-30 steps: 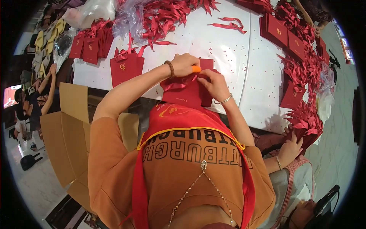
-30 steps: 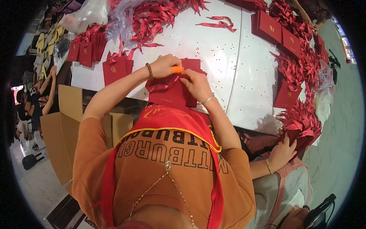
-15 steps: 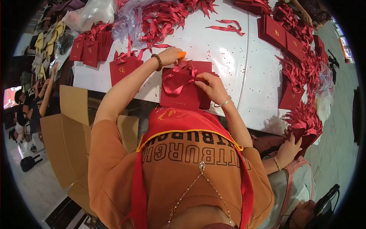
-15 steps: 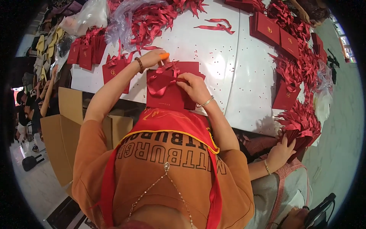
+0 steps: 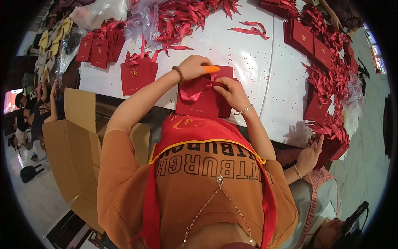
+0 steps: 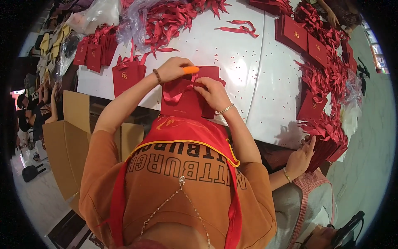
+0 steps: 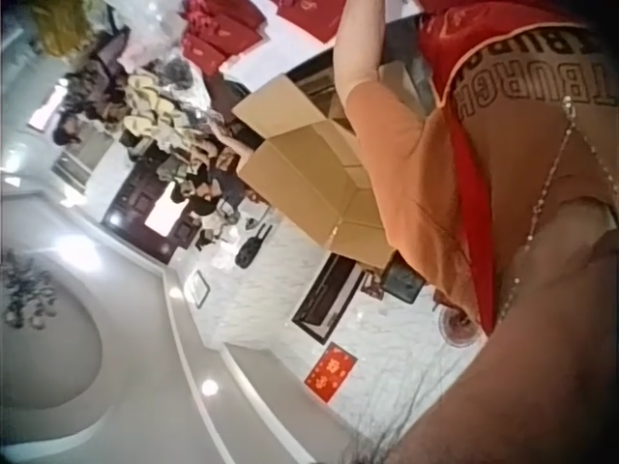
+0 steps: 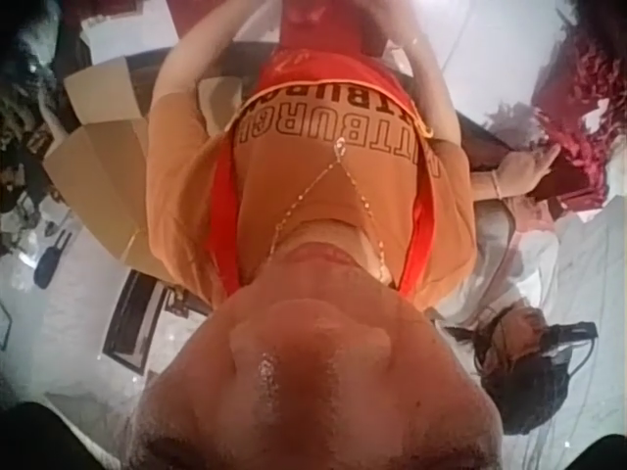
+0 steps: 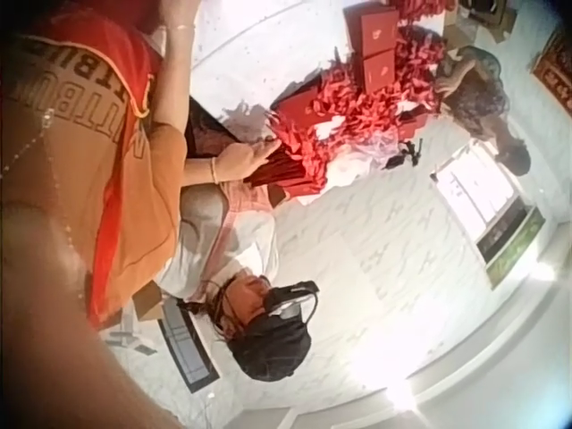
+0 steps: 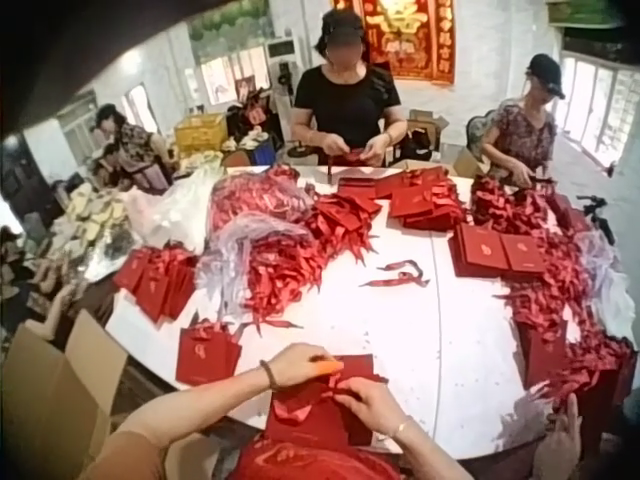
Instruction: Assembling red gift bags by attaching and tying ribbons and cutting the excess.
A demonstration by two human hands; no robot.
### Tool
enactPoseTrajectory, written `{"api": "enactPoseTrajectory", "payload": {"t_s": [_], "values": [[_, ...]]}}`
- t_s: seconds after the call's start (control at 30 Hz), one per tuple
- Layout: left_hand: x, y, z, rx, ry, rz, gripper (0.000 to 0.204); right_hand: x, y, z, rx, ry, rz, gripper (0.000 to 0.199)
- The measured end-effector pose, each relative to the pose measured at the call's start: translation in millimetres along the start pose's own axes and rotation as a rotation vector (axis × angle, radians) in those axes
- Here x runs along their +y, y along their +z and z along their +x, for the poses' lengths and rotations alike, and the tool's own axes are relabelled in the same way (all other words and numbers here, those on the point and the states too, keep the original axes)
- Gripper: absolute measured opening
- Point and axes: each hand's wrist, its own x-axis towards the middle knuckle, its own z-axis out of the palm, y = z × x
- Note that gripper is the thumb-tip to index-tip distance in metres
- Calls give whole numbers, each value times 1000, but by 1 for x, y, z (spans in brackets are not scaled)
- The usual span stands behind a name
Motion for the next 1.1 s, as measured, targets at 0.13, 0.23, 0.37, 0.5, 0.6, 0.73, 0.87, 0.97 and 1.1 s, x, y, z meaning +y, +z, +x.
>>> {"api": "enactPoseTrajectory", "payload": {"t_s": [0.13,0.23,0.37,0.5,0.6,0.73,0.87,0.97,1.1], "values": [[-6,8,7,0,33,91,21,0,7,1,166,-261,-305,18],[5,4,5,11,-32,74,19,4,13,2,244,-293,-252,20],[-8,5,10,-53,40,-67,16,3,16,1,234,-146,-21,22],[-18,10,17,64,108,-171,12,6,18,-2,234,-195,-12,24],[-21,-19,34,377,-39,-439,10,-4,13,-6,23,39,138,28],[-22,-35,33,450,-72,-578,21,-11,10,-5,33,78,86,32],[-20,-37,8,502,-105,-569,41,17,21,1,199,-44,296,31],[-35,-14,-23,387,-117,-567,51,8,25,2,241,64,523,30],[-31,26,-58,412,-192,-825,41,3,32,12,330,44,320,25]]}}
